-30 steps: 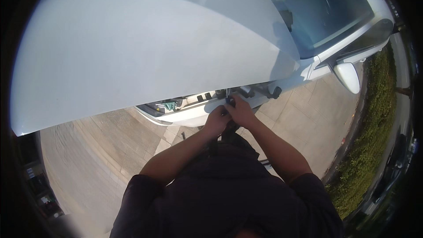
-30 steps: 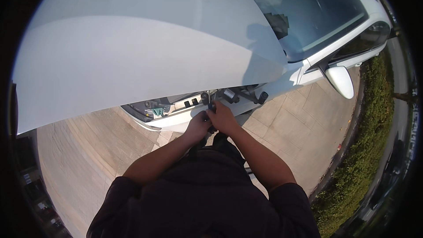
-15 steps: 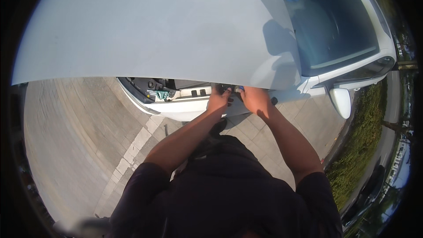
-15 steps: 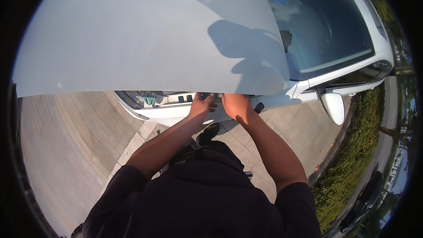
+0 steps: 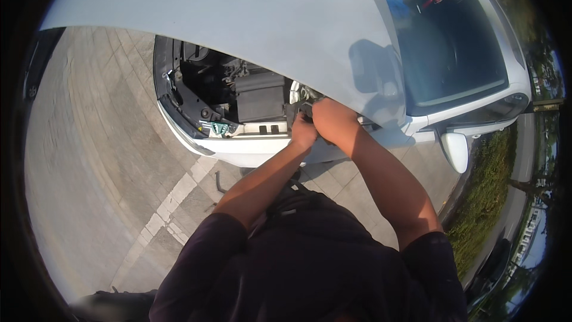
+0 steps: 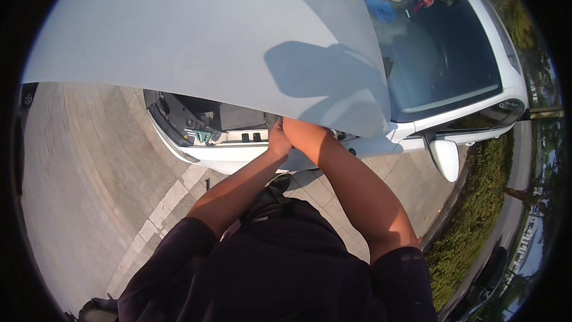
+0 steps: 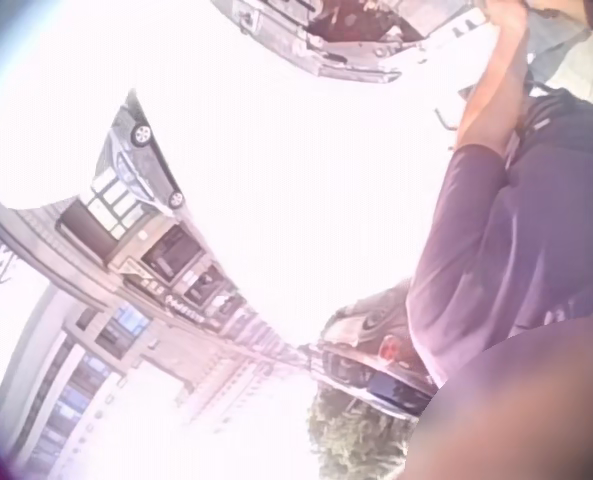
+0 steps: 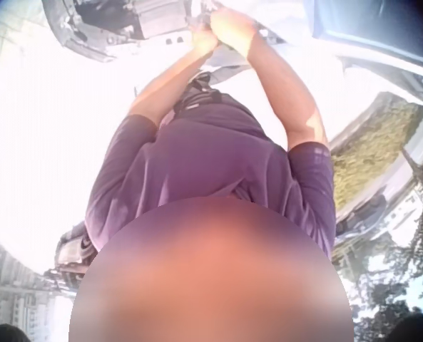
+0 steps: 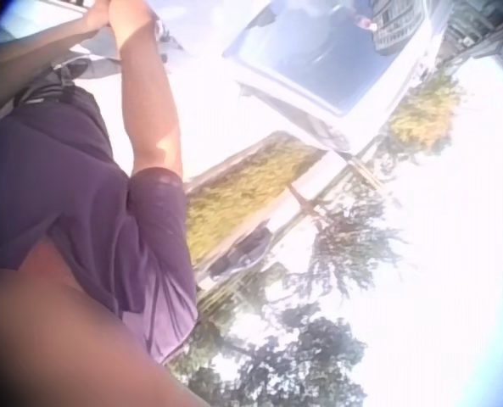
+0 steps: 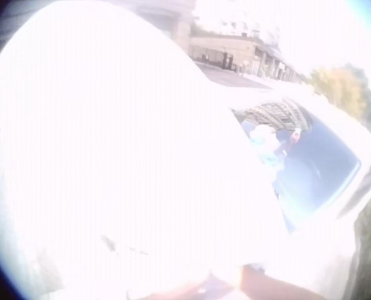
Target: The person handles a metal car part, possibly a suspension component, in a parking lot. They manipulate the part with both hands, open the car hood, and place the part near the engine bay before walking away.
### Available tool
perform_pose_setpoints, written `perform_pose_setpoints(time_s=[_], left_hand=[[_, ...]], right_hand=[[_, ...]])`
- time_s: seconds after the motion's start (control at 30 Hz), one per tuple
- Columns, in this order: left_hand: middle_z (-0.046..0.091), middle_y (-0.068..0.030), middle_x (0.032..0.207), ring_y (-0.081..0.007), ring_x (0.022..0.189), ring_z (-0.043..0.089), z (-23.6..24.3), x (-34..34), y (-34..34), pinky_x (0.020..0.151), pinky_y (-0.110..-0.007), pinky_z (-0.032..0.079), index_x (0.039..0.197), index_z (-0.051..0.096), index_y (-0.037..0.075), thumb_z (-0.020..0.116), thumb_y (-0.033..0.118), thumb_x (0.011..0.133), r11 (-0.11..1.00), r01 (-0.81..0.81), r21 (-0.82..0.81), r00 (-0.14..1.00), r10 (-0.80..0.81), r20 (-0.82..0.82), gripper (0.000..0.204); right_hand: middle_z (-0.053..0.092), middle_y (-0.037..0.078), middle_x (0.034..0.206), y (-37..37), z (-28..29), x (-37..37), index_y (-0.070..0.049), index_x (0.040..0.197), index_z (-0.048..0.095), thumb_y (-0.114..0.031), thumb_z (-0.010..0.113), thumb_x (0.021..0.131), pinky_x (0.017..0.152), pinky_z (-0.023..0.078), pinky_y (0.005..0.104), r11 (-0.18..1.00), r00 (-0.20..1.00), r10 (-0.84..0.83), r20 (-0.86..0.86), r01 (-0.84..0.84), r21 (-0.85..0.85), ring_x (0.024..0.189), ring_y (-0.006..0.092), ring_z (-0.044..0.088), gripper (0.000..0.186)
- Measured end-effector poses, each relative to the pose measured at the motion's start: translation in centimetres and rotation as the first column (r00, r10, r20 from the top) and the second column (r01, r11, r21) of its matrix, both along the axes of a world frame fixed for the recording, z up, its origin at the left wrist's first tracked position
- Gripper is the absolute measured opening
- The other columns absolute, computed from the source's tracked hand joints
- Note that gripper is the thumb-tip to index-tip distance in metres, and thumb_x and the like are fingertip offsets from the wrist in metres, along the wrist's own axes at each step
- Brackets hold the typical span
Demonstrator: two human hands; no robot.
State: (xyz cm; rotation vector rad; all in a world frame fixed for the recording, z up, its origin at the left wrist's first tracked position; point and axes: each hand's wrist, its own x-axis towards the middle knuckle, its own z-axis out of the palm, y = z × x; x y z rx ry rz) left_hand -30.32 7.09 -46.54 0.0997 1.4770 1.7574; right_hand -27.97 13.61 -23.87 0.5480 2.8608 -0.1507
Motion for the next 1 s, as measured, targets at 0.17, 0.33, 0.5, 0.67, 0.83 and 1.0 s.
perform_pose_setpoints(time_s=[0.17,0.33,0.5,0.67,0.83,1.0], left_hand=[[0.074,-0.0103,0.100,-0.0170,0.082,0.069,0.6,0.2,0.3,0.067,-0.033,0.055,0.117,0.063,-0.001,0.085,0.010,0.082,1.000,-0.020,0.007,1.000,0.020,0.004,0.043],[0.074,-0.0100,0.100,-0.0179,0.087,0.070,1.9,0.5,-0.9,0.072,-0.034,0.056,0.116,0.062,-0.001,0.085,0.011,0.083,0.999,-0.034,-0.036,0.999,0.035,0.026,0.042],[0.076,-0.0127,0.107,-0.0194,0.094,0.072,2.2,0.6,-0.8,0.080,-0.034,0.057,0.121,0.063,0.000,0.087,0.014,0.083,0.998,-0.039,-0.056,0.996,0.034,-0.080,0.048],[0.077,-0.0131,0.112,-0.0209,0.100,0.073,-0.1,0.4,0.5,0.087,-0.034,0.057,0.122,0.065,0.000,0.088,0.023,0.083,0.993,-0.056,-0.103,0.998,0.055,-0.015,0.051],[0.078,-0.0132,0.110,-0.0239,0.102,0.075,-2.8,0.4,2.3,0.090,-0.037,0.057,0.119,0.069,0.002,0.087,0.034,0.084,0.976,-0.213,-0.045,0.977,0.212,-0.020,0.051],[0.078,-0.0186,0.108,-0.0324,0.103,0.075,-0.3,0.3,1.8,0.091,-0.040,0.056,0.119,0.069,0.003,0.086,0.041,0.085,0.951,-0.200,-0.237,0.963,0.147,-0.224,0.053]], right_hand=[[0.077,0.018,0.092,0.7,-2.0,-2.0,-0.003,0.092,0.080,-0.011,0.073,0.078,0.073,0.061,0.0457,0.991,0.996,-0.083,0.023,0.085,-0.108,0.088,0.0364,0.077,0.018],[0.077,0.017,0.089,0.2,-1.4,-1.9,-0.004,0.089,0.081,-0.013,0.065,0.084,0.072,0.061,0.0455,0.981,0.968,0.159,0.195,-0.177,0.079,0.084,0.0359,0.077,0.019],[0.078,0.017,0.092,-0.1,-2.4,0.4,-0.006,0.087,0.080,-0.012,0.062,0.087,0.074,0.062,0.0452,0.968,0.971,0.208,0.122,-0.222,0.119,0.086,0.0337,0.078,0.018],[0.078,0.018,0.092,0.3,-2.3,-0.5,-0.005,0.090,0.079,-0.011,0.061,0.088,0.075,0.062,0.0465,0.978,0.972,0.160,0.173,-0.180,0.104,0.088,0.0356,0.077,0.020],[0.077,0.020,0.094,0.3,-2.2,-1.2,-0.004,0.091,0.079,-0.011,0.059,0.090,0.076,0.061,0.0470,0.983,0.972,0.148,0.183,-0.164,0.076,0.090,0.0380,0.077,0.021],[0.077,0.022,0.096,0.1,-1.6,0.4,-0.002,0.096,0.077,-0.012,0.058,0.091,0.078,0.061,0.0475,0.994,0.987,0.067,0.148,-0.079,0.077,0.090,0.0395,0.077,0.022]])
